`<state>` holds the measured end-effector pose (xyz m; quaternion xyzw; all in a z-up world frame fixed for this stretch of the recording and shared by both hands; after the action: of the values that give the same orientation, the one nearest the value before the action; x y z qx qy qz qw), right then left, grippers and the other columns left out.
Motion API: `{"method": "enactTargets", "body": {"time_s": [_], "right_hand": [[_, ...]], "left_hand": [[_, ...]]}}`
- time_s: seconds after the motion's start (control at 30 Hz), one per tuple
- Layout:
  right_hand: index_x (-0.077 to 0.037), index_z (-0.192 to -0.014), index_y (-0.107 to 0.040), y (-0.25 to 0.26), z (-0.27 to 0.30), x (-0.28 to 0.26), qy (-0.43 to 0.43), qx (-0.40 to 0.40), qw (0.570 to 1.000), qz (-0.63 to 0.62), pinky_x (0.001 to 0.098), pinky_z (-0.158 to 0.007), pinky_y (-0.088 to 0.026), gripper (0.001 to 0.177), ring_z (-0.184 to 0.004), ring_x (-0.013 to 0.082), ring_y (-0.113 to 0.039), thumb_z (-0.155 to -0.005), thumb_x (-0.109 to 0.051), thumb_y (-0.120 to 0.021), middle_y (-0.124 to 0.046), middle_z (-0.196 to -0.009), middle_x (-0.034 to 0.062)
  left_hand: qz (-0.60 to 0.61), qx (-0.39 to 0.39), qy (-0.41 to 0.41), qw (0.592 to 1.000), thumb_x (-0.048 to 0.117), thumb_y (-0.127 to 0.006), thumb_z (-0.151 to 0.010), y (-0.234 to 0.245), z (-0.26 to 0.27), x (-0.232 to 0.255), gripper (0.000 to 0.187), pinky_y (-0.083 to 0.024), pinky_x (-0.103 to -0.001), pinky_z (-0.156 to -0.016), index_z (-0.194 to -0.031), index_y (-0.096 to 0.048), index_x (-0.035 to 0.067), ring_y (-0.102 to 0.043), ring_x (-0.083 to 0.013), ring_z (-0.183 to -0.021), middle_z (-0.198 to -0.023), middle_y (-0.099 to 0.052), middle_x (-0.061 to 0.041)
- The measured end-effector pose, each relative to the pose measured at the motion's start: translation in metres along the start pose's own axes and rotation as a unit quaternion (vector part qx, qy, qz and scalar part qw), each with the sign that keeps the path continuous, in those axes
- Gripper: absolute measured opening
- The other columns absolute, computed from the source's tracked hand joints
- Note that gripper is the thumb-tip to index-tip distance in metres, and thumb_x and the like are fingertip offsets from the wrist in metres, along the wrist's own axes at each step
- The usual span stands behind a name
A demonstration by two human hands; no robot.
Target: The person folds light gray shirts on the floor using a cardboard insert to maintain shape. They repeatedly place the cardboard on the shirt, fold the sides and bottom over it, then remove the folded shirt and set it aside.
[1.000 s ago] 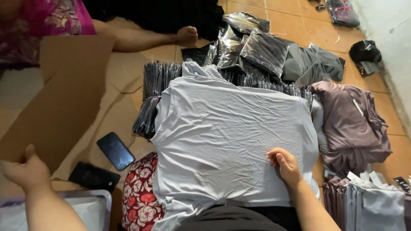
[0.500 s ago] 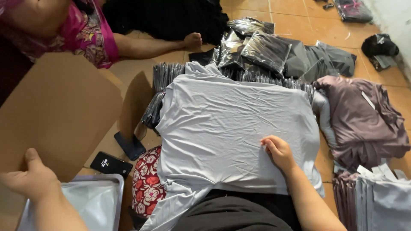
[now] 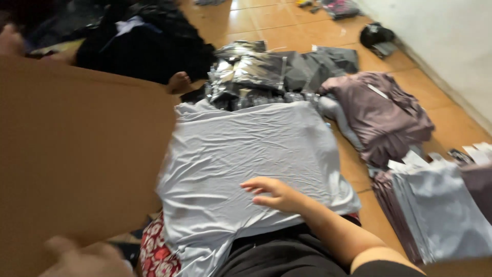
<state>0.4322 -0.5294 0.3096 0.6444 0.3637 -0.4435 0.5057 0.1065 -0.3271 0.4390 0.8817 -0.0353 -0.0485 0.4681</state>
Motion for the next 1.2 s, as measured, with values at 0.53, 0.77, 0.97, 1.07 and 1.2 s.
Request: {"method": "enactTargets", "body": {"time_s": [0.53, 0.77, 0.97, 1.07, 1.2], "right_hand": [[-0.010, -0.146, -0.038, 0.037, 0.084, 0.058, -0.013, 0.470, 0.872, -0.136, 0.0370, -0.110, -0.049, 0.054, -0.128, 0.0203, -0.060, -0.099, -0.018, -0.062, -0.060, -0.141, 0.0127], [-0.007, -0.128, -0.067, 0.151, 0.198, 0.123, -0.155, 0.532, 0.811, -0.189, 0.0382, -0.084, -0.063, 0.044, -0.095, 0.0228, -0.074, -0.092, -0.032, -0.069, -0.076, -0.113, 0.0110], [-0.014, -0.150, -0.035, 0.246, 0.260, 0.137, -0.060, 0.678, 0.728, -0.076, 0.0421, -0.112, -0.047, 0.056, -0.132, 0.0267, -0.056, -0.099, -0.009, -0.055, -0.052, -0.149, 0.0145], [-0.007, -0.142, -0.045, 0.296, 0.291, 0.219, -0.104, 0.753, 0.645, 0.077, 0.0330, -0.109, -0.047, 0.052, -0.124, 0.0243, -0.062, -0.093, -0.009, -0.064, -0.063, -0.137, 0.0141], [-0.008, -0.143, -0.048, 0.333, 0.288, 0.314, -0.134, 0.810, 0.570, -0.025, 0.0337, -0.103, -0.055, 0.056, -0.120, 0.0239, -0.068, -0.091, -0.010, -0.068, -0.064, -0.138, 0.0139]], "left_hand": [[0.691, -0.578, 0.039, 0.432, 0.018, -0.056, -0.096, -0.091, 0.155, 0.219, 0.044, -0.063, -0.043, -0.088, -0.138, -0.050, 0.005, -0.065, -0.0236, -0.111, -0.134, -0.062, -0.013], [0.669, -0.580, -0.082, 0.457, 0.014, -0.052, -0.098, -0.135, 0.114, 0.208, 0.048, -0.055, -0.036, -0.089, -0.145, -0.050, 0.009, -0.075, -0.0319, -0.104, -0.135, -0.067, -0.018], [0.726, -0.461, -0.008, 0.510, 0.007, -0.047, -0.106, -0.171, 0.079, 0.177, 0.032, -0.053, -0.036, -0.086, -0.136, -0.054, 0.002, -0.069, -0.0349, -0.097, -0.128, -0.065, -0.023], [0.716, -0.440, -0.011, 0.543, 0.007, -0.043, -0.108, -0.164, 0.068, 0.168, 0.031, -0.053, -0.039, -0.088, -0.136, -0.055, 0.000, -0.068, -0.0350, -0.100, -0.129, -0.064, -0.024], [0.689, -0.427, 0.008, 0.586, 0.006, -0.049, -0.108, -0.182, 0.064, 0.150, 0.030, -0.053, -0.037, -0.088, -0.135, -0.057, -0.002, -0.068, -0.0339, -0.100, -0.127, -0.065, -0.023]]}}
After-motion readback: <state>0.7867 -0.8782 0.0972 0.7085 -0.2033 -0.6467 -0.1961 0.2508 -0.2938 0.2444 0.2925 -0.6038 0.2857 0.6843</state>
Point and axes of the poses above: each hand's wrist, its own z-axis away from the middle knuckle, its own y-axis out of the back of the hand, x = y × z, the point moved 4 cm from there along -z, towards the middle knuckle
